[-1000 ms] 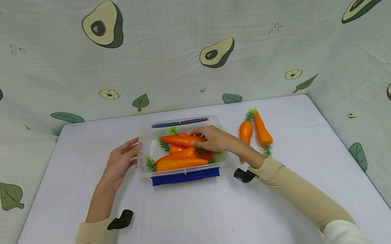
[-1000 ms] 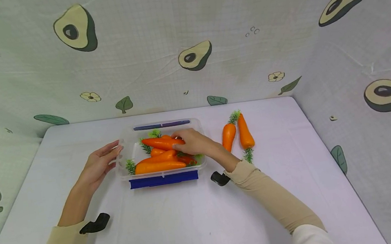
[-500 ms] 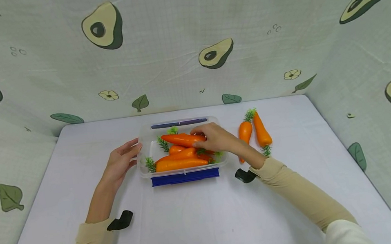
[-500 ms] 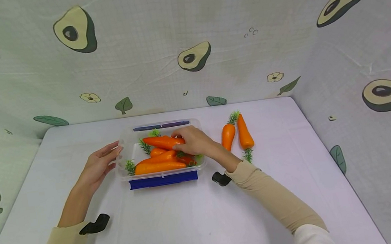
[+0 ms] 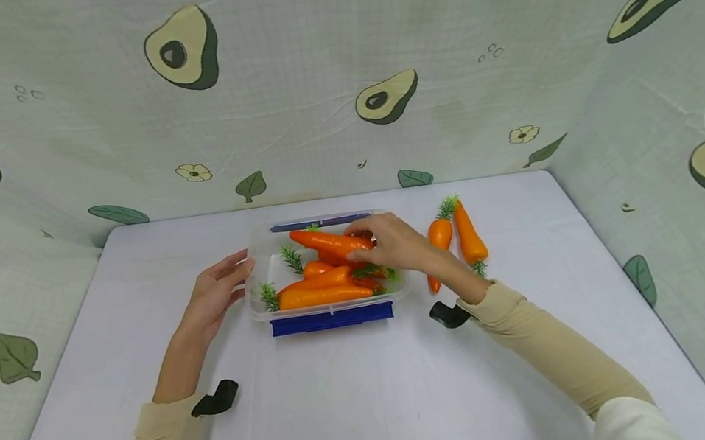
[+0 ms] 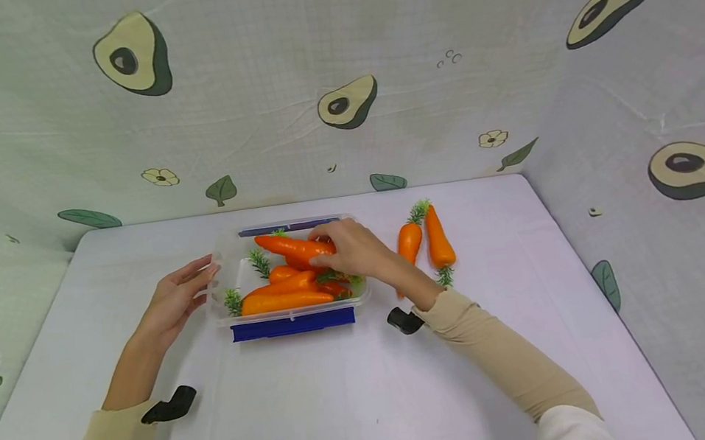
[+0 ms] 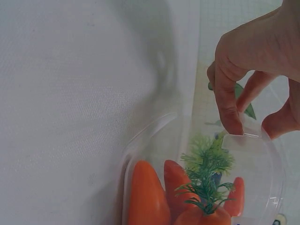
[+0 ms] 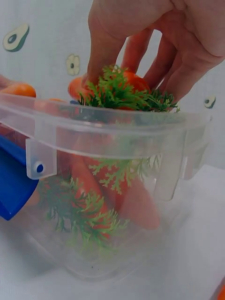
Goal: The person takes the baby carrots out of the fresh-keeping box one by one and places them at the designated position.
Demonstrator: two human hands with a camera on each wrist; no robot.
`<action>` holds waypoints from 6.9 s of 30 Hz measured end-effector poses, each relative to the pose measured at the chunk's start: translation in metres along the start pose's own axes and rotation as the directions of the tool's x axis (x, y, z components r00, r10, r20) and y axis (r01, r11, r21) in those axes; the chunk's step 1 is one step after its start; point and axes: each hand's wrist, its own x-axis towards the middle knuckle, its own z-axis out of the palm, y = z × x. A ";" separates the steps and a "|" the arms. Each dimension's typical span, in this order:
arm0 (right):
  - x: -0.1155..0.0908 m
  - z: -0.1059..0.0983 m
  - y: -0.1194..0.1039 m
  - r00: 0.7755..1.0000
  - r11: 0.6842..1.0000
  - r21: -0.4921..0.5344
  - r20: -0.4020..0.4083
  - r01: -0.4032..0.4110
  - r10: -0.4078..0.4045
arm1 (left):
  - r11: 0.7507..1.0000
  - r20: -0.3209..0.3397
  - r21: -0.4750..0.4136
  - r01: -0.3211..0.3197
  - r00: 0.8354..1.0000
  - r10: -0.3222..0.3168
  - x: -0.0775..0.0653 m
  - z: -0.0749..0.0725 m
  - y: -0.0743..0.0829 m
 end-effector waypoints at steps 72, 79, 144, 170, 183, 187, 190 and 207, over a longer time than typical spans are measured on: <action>-0.101 -0.051 0.082 0.803 0.920 0.226 -0.450 -0.321 0.391 | 1.000 0.009 -0.008 -0.011 1.000 0.011 -0.003 -0.001 -0.001; -0.114 -0.052 0.095 0.773 0.911 0.219 -0.482 -0.349 0.412 | 1.000 0.004 -0.019 -0.022 1.000 0.022 -0.003 0.002 -0.001; -0.155 -0.031 0.172 0.697 0.809 0.237 -0.416 -0.537 0.584 | 1.000 -0.014 -0.030 -0.009 1.000 0.008 -0.002 0.003 -0.003; -0.161 -0.037 0.168 0.729 0.808 0.219 -0.348 -0.548 0.589 | 0.999 -0.001 -0.037 -0.011 1.000 0.011 -0.001 0.004 -0.005; -0.156 -0.054 0.148 0.791 0.879 0.145 -0.387 -0.455 0.474 | 1.000 0.003 -0.022 0.000 1.000 0.000 -0.003 0.002 -0.003; -0.151 -0.058 0.136 0.813 0.902 0.122 -0.396 -0.413 0.426 | 1.000 0.005 -0.024 -0.004 1.000 0.004 -0.003 0.002 -0.001; -0.147 -0.060 0.125 0.832 0.915 0.108 -0.384 -0.390 0.400 | 1.000 0.006 -0.025 -0.002 1.000 0.002 -0.003 0.002 -0.001; -0.115 -0.057 0.073 0.909 0.964 0.086 -0.321 -0.253 0.267 | 0.999 0.005 -0.026 -0.021 1.000 0.021 -0.004 0.001 -0.004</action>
